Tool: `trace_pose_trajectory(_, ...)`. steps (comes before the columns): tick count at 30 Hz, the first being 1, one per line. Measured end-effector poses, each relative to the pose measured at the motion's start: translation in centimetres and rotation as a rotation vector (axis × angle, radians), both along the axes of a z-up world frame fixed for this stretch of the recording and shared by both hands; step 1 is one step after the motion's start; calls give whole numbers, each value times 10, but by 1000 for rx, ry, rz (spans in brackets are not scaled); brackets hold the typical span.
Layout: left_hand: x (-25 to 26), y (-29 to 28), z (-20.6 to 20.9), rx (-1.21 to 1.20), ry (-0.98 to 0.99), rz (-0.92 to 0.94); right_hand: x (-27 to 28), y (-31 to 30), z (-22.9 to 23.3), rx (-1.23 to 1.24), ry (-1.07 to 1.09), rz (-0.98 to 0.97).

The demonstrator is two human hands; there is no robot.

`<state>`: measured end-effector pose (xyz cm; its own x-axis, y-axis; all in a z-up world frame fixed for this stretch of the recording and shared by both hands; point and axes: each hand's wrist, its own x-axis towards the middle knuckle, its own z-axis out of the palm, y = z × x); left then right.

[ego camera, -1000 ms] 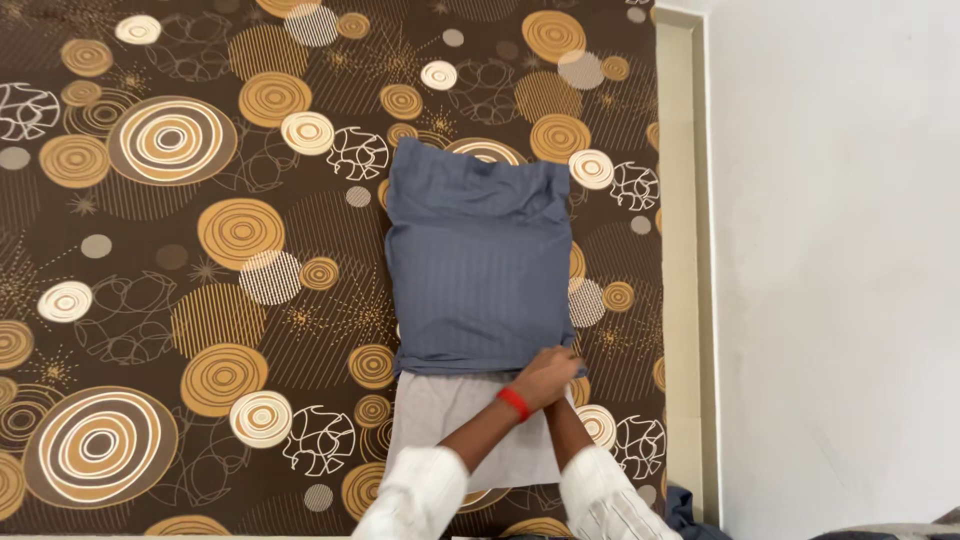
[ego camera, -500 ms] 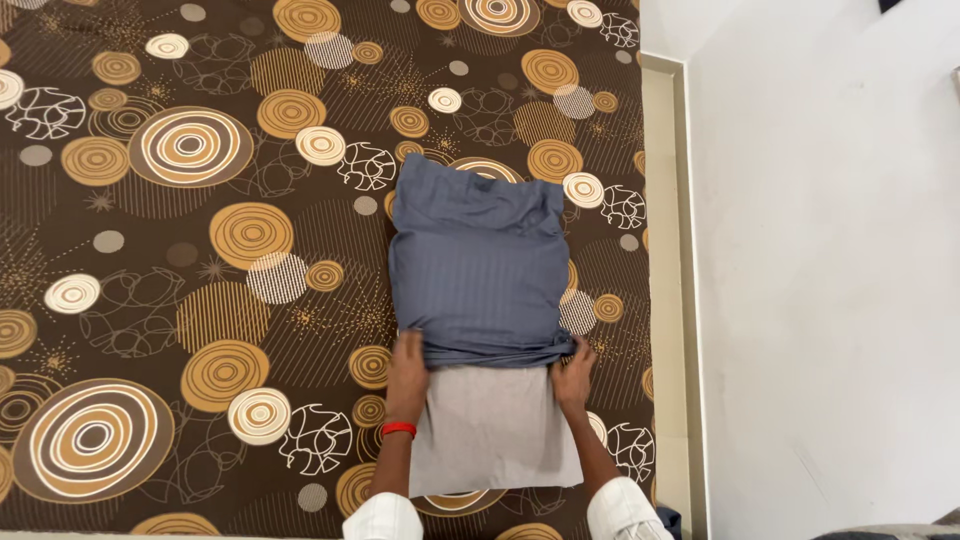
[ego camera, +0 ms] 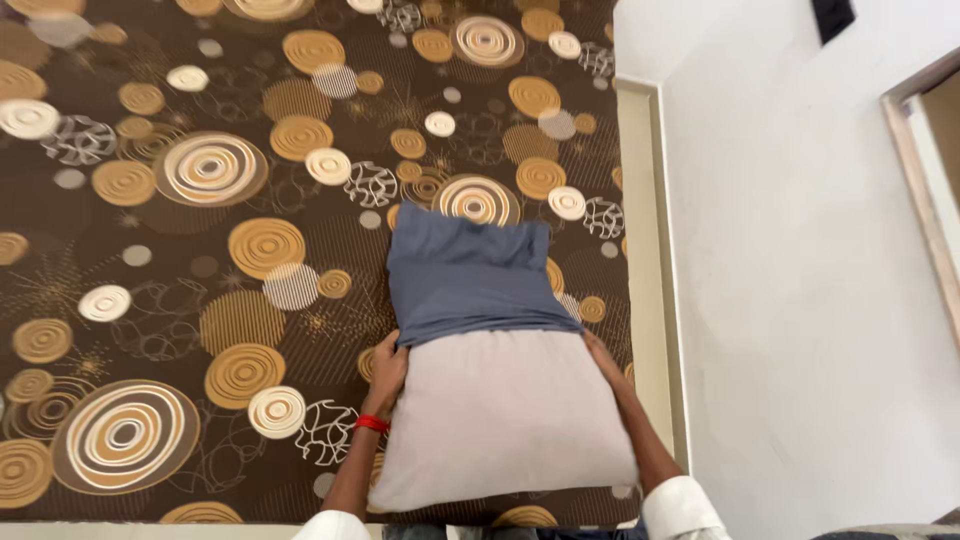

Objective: The person inserts a white pillow into a light gray pillowcase, then places that assembly into a blue pillowcase. They smooth and adjust the covers, then lift and place the finished pillow on the floor.

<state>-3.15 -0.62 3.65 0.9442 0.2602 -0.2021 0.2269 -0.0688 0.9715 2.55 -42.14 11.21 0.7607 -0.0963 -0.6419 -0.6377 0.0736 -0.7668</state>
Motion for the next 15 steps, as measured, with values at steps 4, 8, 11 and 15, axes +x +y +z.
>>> trace_pose_trajectory(4, 59, 19, 51, 148, -420, 7, 18, -10, 50, 57, -81, -10)
trace_pose_trajectory(8, 82, 9, 142, 3, -110, 23, 13, -18, 83, 38, -176, -86)
trace_pose_trajectory(11, 90, -8, 215, -130, -284, 58, 59, -3, 108, 27, -317, -134)
trace_pose_trajectory(15, 105, -18, 254, -221, -294, 118, 106, 10, 143, 47, -427, -127)
